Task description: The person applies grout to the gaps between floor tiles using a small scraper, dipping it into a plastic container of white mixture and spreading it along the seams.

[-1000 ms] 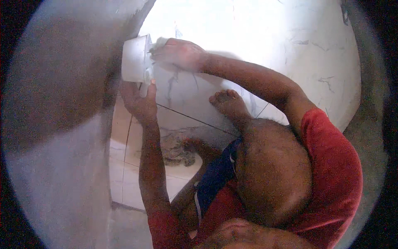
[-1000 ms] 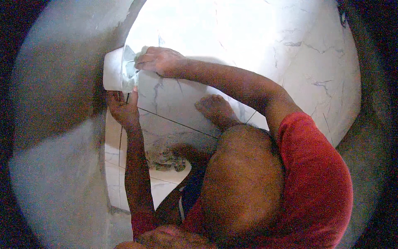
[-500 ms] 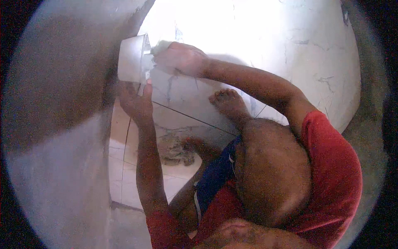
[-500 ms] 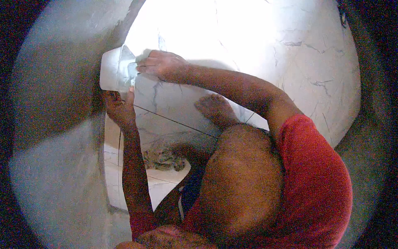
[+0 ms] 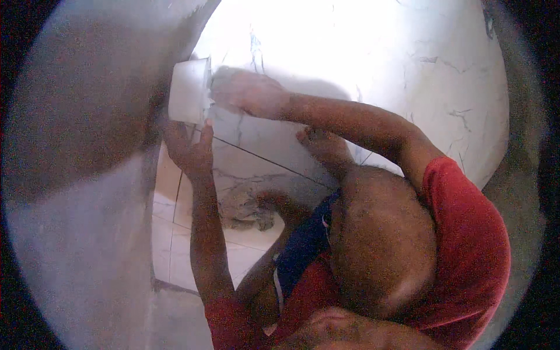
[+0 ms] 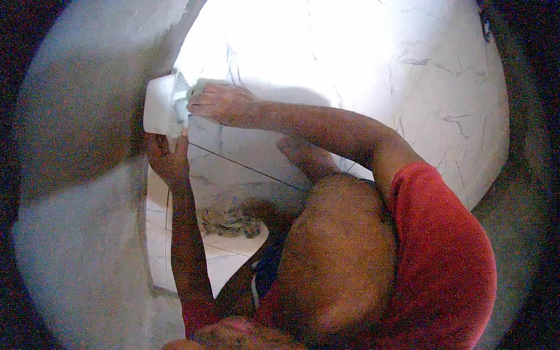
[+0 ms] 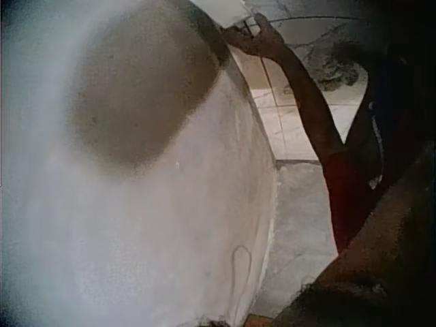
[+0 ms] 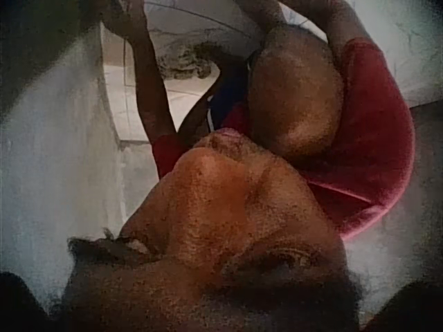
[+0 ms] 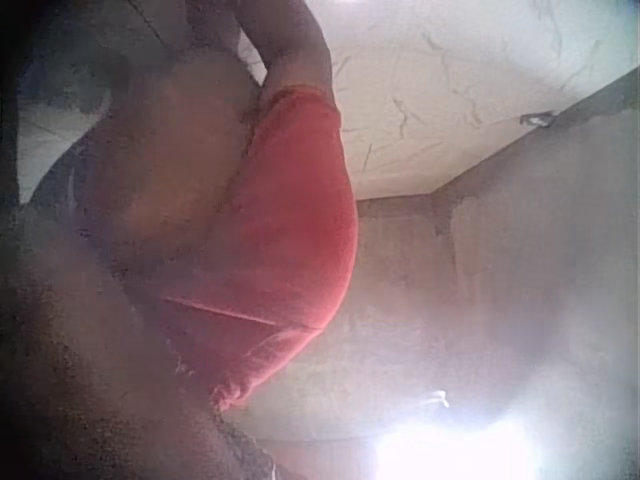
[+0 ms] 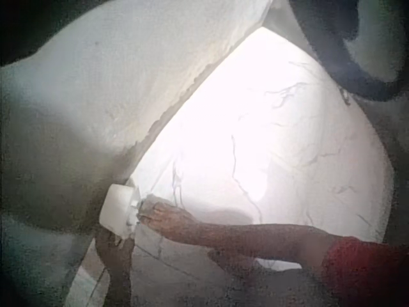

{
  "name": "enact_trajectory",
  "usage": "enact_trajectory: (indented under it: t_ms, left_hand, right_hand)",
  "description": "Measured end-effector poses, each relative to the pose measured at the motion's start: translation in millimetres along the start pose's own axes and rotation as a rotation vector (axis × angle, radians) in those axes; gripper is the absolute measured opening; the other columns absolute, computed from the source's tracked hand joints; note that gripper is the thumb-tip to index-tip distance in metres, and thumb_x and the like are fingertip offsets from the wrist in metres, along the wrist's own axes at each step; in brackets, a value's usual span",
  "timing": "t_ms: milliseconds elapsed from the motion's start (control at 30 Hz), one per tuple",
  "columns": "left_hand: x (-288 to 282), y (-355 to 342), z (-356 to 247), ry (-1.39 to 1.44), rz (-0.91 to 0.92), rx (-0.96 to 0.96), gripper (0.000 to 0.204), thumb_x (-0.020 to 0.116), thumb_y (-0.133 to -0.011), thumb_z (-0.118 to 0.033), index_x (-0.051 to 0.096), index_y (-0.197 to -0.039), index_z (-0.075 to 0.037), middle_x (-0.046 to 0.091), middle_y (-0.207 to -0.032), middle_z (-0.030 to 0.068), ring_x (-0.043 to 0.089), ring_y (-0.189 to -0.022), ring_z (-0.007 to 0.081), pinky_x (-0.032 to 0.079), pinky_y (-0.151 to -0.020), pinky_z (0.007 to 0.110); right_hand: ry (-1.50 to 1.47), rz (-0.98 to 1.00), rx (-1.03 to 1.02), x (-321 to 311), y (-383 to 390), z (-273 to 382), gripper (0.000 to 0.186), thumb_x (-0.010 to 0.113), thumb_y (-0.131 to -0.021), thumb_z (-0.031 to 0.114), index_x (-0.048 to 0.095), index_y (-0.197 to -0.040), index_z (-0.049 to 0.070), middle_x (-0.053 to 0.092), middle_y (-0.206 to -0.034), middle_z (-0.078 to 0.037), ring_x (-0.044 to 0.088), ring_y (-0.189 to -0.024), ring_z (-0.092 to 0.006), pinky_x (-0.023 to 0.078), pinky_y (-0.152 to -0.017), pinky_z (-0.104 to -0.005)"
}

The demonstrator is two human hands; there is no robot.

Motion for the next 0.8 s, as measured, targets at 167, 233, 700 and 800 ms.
enact_trajectory:
  t_ms: [167,233,700,800]
  left_hand:
    - [-4.7,1.4,-2.0,-0.025,0.017,-0.065,0.076,0.082,-0.072,0.002,0.046,-0.139,0.004,0.050,-0.141,0.0179,0.050,-0.130,0.0304,0.042,-0.110,0.041]
    - [-6.2,-0.3,-2.2,-0.037,0.011,-0.064,0.075,0.082,-0.072,0.002,0.046,-0.138,0.004,0.049,-0.142,0.0182,0.050,-0.129,0.0307,0.042,-0.110,0.041]
    - [-10.8,4.1,11.7,0.114,-0.071,-0.073,0.069,0.086,-0.071,-0.009,0.052,-0.129,0.005,0.056,-0.127,0.0177,0.054,-0.121,0.0276,0.048,-0.104,0.042]
    - [-11.7,5.2,11.0,0.048,-0.053,-0.135,0.079,0.087,-0.072,-0.007,0.045,-0.138,0.004,0.053,-0.139,0.0191,0.053,-0.126,0.0293,0.044,-0.108,0.041]
  right_hand:
    - [0.164,-0.207,-0.160,-25.3,-9.5,20.8,0.034,0.060,-0.086,0.016,0.063,-0.120,0.012,0.062,-0.121,-0.006,0.059,-0.110,-0.0216,0.051,-0.096,-0.0335]
    - [0.164,-0.210,-0.155,-27.1,-5.0,17.4,0.034,0.060,-0.086,0.016,0.063,-0.120,0.012,0.062,-0.121,-0.006,0.059,-0.110,-0.0215,0.051,-0.096,-0.0335]
    - [0.088,-0.173,-0.132,-35.1,0.5,12.5,0.036,0.063,-0.083,0.014,0.063,-0.118,0.008,0.063,-0.119,-0.008,0.060,-0.107,-0.0243,0.051,-0.095,-0.0344]
    - [0.069,-0.174,-0.133,-26.3,8.5,7.1,0.038,0.064,-0.082,0.015,0.063,-0.119,0.008,0.063,-0.120,-0.008,0.060,-0.108,-0.0242,0.049,-0.098,-0.0352]
Point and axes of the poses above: each hand's wrist, its own y-axis away from the middle knuckle, its own x-axis out of the palm, z = x × y, the point moved 8 cm from there along -y, towards the middle knuckle
